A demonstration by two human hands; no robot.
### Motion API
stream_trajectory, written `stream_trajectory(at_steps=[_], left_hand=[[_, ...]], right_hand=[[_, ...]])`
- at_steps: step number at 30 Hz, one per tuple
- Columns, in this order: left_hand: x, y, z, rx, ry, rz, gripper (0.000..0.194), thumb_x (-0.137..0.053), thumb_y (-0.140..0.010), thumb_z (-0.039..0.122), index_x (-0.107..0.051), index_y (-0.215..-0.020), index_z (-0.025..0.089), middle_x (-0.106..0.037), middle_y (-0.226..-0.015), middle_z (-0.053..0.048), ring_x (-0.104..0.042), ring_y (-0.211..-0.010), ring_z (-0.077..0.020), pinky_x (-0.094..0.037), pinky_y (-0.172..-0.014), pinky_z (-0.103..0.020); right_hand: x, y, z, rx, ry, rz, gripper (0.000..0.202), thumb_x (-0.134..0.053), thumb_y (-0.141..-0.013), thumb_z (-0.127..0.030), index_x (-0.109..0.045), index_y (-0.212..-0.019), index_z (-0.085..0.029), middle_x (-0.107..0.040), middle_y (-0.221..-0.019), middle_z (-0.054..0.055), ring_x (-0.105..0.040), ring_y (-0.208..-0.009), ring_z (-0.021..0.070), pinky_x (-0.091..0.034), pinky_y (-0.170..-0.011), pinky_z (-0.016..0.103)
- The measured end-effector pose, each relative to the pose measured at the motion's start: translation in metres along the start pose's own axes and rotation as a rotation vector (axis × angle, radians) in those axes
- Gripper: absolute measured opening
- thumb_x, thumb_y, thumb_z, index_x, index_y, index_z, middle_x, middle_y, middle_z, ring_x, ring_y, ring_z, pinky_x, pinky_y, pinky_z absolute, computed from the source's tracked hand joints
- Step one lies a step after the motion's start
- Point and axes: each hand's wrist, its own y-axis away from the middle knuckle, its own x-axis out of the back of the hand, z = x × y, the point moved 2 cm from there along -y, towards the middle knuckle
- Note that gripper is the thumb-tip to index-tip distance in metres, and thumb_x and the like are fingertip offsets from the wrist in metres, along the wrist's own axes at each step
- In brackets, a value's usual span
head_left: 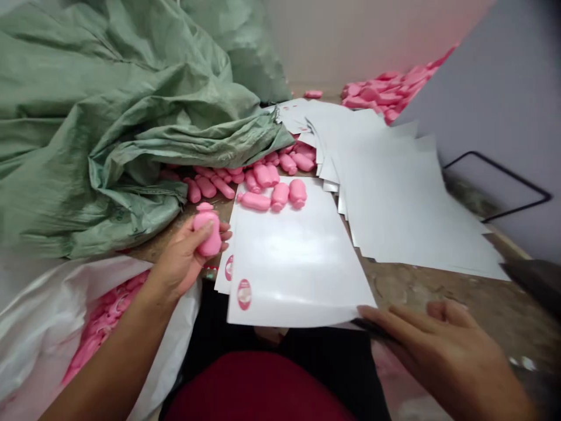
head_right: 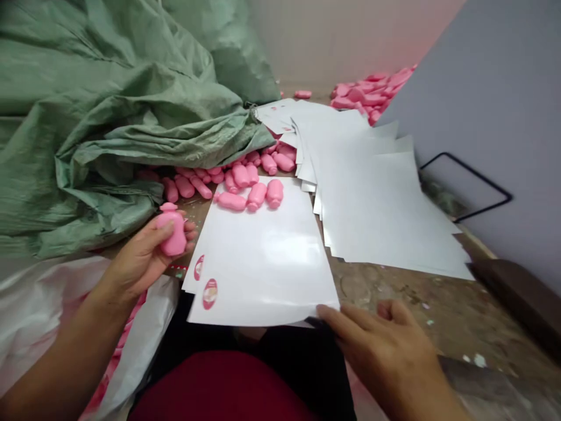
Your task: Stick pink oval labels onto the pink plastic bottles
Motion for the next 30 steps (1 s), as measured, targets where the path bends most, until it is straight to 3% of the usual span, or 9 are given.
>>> stream_trajectory(at_steps=[2,3,7,10,13,17,21,25,30], left_hand=[[-0.008,0.004,-0.013,0.075,0.001,-0.074,0.028,-0.072,-0.079,0.019,-0.059,-0.104,0.015,-0.073,-0.087,-0.008,-0.070,-0.080,-0.0182,-0.057,-0.070,-0.028],[-0.013,0.006,-0.021,0.108,0.001,-0.117,0.028,-0.072,-0.080,0.020,-0.059,-0.105,0.015,-0.074,-0.088,-0.009,-0.071,-0.081,-0.0189,-0.056,-0.072,-0.029],[-0.035,0.003,-0.050,0.178,0.005,-0.253,0.024,-0.071,-0.083,0.019,-0.061,-0.104,0.014,-0.074,-0.090,-0.009,-0.070,-0.087,-0.0176,-0.051,-0.088,-0.032],[-0.048,-0.007,-0.063,0.209,0.013,-0.280,0.017,-0.069,-0.085,0.019,-0.061,-0.099,0.013,-0.073,-0.088,-0.009,-0.068,-0.086,-0.0159,-0.047,-0.095,-0.034],[-0.057,-0.016,-0.066,0.186,0.015,-0.282,0.015,-0.068,-0.086,0.020,-0.061,-0.097,0.013,-0.072,-0.088,-0.008,-0.067,-0.085,-0.0154,-0.046,-0.097,-0.036],[-0.060,-0.020,-0.065,0.194,0.053,-0.283,0.015,-0.067,-0.086,0.020,-0.060,-0.099,0.015,-0.071,-0.090,-0.008,-0.068,-0.088,-0.0174,-0.048,-0.097,-0.039],[-0.057,-0.019,-0.063,0.254,0.144,-0.243,0.018,-0.063,-0.089,0.020,-0.057,-0.106,0.018,-0.071,-0.089,-0.007,-0.070,-0.092,-0.0195,-0.048,-0.098,-0.042],[-0.056,-0.018,-0.062,0.274,0.159,-0.218,0.016,-0.058,-0.090,0.015,-0.057,-0.106,0.018,-0.072,-0.088,-0.006,-0.071,-0.092,-0.0180,-0.047,-0.100,-0.039],[-0.056,-0.017,-0.063,0.275,0.131,-0.214,0.013,-0.058,-0.089,0.012,-0.058,-0.101,0.017,-0.073,-0.086,-0.005,-0.071,-0.089,-0.0166,-0.048,-0.098,-0.036]], right_hand=[[-0.008,0.006,0.011,0.119,0.048,-0.107,0.027,-0.049,-0.098,-0.034,-0.076,-0.094,-0.030,-0.078,-0.079,0.000,-0.055,-0.047,0.0146,-0.040,-0.057,0.036],[-0.008,0.008,0.017,0.099,0.027,-0.159,0.027,-0.050,-0.098,-0.038,-0.075,-0.096,-0.030,-0.079,-0.079,0.001,-0.057,-0.047,0.0160,-0.041,-0.055,0.036],[0.009,0.004,0.016,-0.232,-0.273,-0.294,0.035,-0.053,-0.091,-0.060,-0.071,-0.107,-0.035,-0.079,-0.088,0.001,-0.069,-0.064,0.0211,-0.050,-0.055,0.031],[0.015,-0.021,-0.015,-0.452,-0.476,-0.155,0.041,-0.044,-0.094,-0.062,-0.067,-0.106,-0.031,-0.076,-0.091,0.003,-0.069,-0.071,0.0203,-0.053,-0.060,0.030],[-0.003,-0.054,-0.053,-0.437,-0.688,-0.252,0.037,-0.044,-0.095,-0.057,-0.063,-0.102,-0.026,-0.073,-0.088,0.003,-0.067,-0.074,0.0200,-0.052,-0.066,0.032],[-0.035,-0.078,-0.072,-0.416,-0.641,-0.329,0.029,-0.042,-0.098,-0.043,-0.062,-0.106,-0.024,-0.068,-0.073,0.000,-0.062,-0.064,0.0187,-0.044,-0.061,0.031],[-0.050,-0.078,-0.074,-0.248,-0.479,-0.179,0.021,-0.045,-0.096,-0.031,-0.065,-0.098,-0.023,-0.075,-0.088,0.003,-0.063,-0.069,0.0180,-0.039,-0.067,0.032],[-0.055,-0.076,-0.080,-0.148,-0.330,-0.045,0.021,-0.044,-0.098,-0.026,-0.065,-0.097,-0.021,-0.075,-0.081,0.002,-0.059,-0.059,0.0153,-0.032,-0.066,0.031],[-0.053,-0.078,-0.087,-0.104,-0.260,0.026,0.020,-0.045,-0.098,-0.021,-0.064,-0.092,-0.019,-0.073,-0.075,0.001,-0.056,-0.055,0.0151,-0.028,-0.065,0.031]])
